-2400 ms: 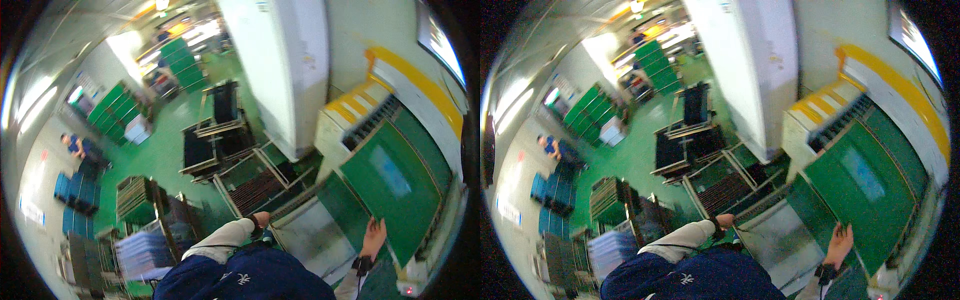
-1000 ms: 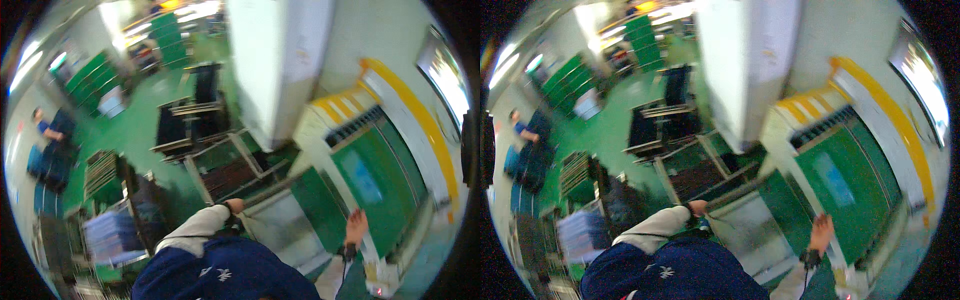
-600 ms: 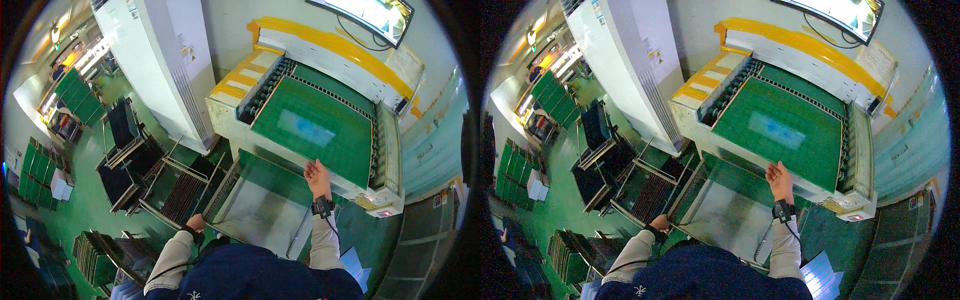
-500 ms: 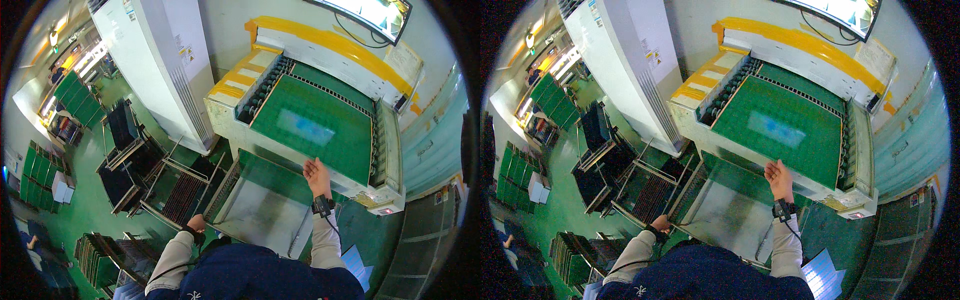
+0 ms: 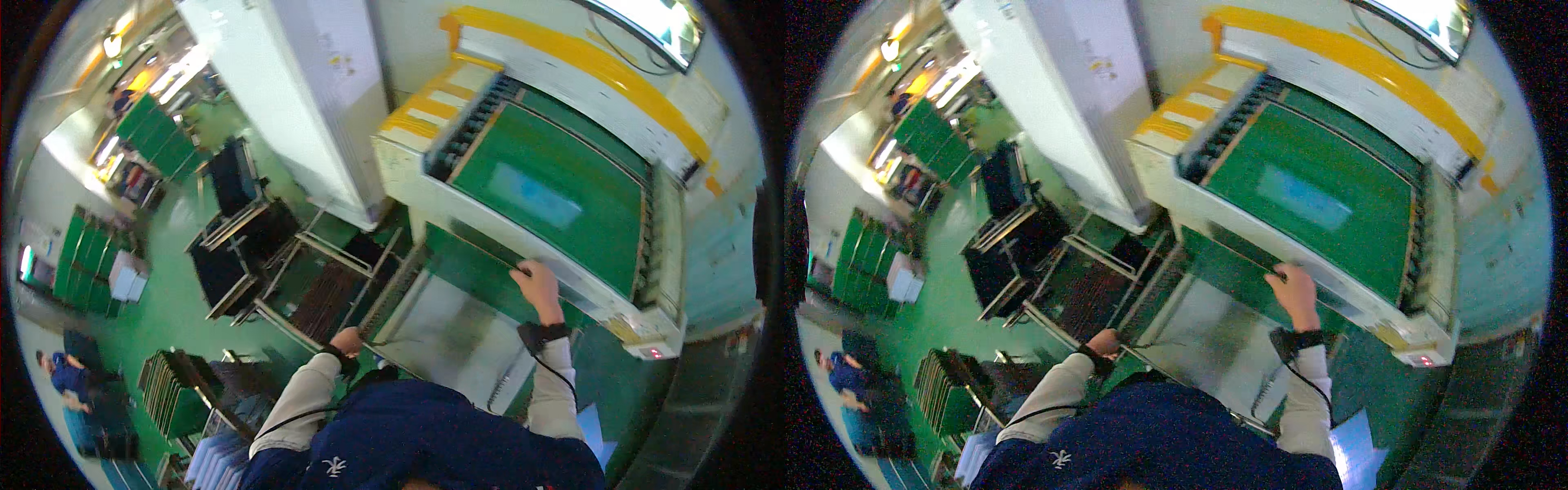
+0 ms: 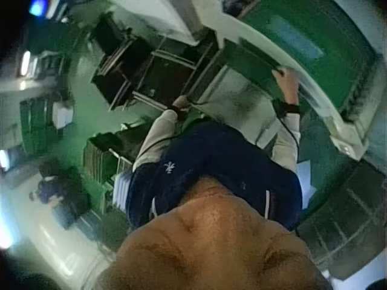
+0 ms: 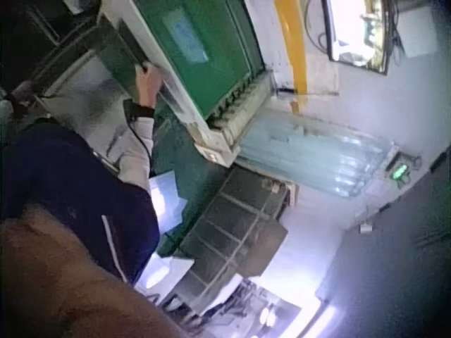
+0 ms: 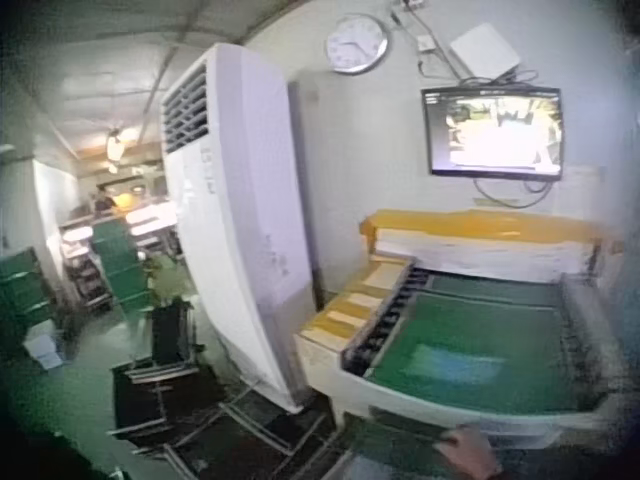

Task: Manually sorting green circuit boards into different slots or racks for processing.

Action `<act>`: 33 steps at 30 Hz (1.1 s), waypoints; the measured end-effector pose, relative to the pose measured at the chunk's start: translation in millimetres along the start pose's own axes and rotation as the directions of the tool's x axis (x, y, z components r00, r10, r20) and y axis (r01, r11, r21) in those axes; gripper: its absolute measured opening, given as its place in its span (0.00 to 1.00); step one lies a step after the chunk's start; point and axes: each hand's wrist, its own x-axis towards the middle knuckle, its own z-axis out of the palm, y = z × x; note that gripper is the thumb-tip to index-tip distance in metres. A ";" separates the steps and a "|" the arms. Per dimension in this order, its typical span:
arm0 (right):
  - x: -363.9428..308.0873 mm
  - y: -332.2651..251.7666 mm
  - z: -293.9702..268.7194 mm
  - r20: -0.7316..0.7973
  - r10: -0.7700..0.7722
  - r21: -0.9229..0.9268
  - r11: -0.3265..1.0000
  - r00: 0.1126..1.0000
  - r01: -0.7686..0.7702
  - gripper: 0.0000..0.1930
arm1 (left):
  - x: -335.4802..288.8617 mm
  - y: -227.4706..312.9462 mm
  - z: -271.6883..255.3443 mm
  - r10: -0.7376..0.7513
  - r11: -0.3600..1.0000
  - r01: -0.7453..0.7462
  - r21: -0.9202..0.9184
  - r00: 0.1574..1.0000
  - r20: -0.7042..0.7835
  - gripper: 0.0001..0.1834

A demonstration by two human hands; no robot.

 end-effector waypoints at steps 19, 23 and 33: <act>10.9 67.8 36.9 0.125 0.033 -0.461 0.887 0.992 0.029 0.19 | -19.1 50.8 -17.6 -0.068 0.997 0.067 0.039 0.997 0.038 0.07; 12.6 38.0 33.8 0.166 0.119 -0.460 0.888 0.979 -0.030 0.19 | 7.3 12.0 9.4 -0.042 0.996 0.045 0.074 0.998 -0.042 0.06; 9.9 50.8 35.6 0.129 0.047 -0.463 0.886 0.991 0.019 0.20 | -49.0 67.1 -28.7 0.018 0.958 -0.028 0.286 0.999 0.038 0.11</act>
